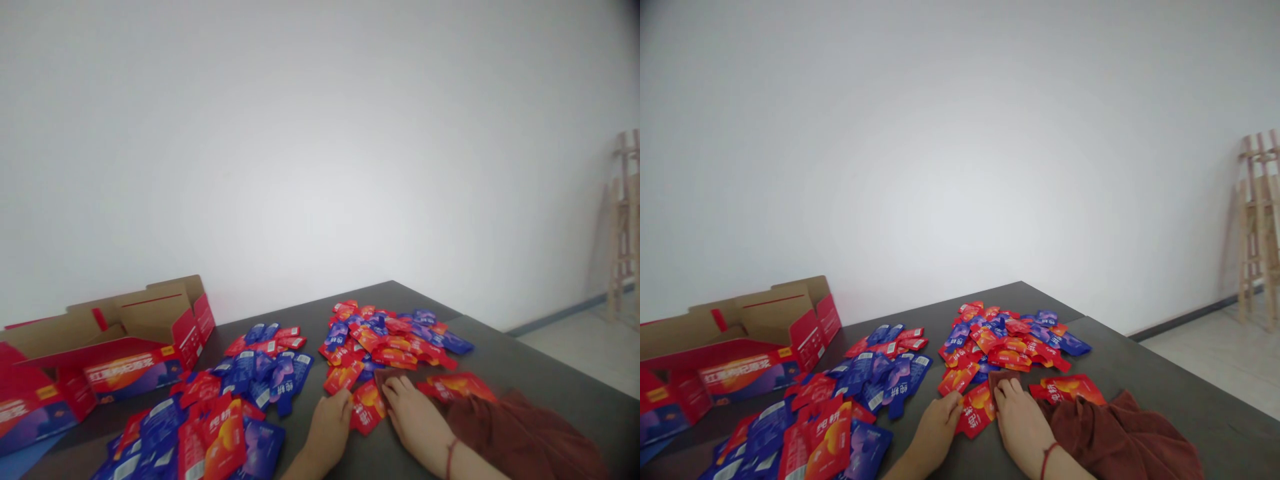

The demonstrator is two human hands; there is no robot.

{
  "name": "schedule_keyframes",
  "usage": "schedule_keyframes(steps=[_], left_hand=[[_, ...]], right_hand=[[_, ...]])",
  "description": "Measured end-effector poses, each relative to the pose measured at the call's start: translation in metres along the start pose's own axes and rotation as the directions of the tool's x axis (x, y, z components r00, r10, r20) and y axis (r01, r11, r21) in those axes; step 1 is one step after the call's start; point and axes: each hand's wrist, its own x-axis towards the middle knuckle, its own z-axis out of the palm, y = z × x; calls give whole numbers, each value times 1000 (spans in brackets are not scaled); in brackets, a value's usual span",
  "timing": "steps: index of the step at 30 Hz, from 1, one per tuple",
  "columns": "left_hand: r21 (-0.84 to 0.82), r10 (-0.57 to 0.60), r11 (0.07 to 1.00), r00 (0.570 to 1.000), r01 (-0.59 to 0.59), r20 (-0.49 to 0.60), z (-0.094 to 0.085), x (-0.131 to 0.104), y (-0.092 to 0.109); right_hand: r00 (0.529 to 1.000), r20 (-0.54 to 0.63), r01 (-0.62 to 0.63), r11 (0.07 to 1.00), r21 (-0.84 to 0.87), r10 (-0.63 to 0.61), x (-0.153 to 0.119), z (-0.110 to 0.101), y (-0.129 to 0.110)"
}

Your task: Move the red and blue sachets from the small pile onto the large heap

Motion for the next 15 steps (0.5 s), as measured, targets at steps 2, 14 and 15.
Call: schedule_keyframes(steps=[2,14,15], left_hand=[[11,-5,1000,1000,5,-5,1,0,0],[-97,0,995,1000,1,15,-3,-2,2],[-92,1,996,1000,0,17,-4,-2,2]], right_hand=[[996,7,94,995,17,-94,-1,3,-9],[990,-18,144,987,76,-143,8,-2,-6],[992,-20,125,989,74,-124,10,-3,-5]])
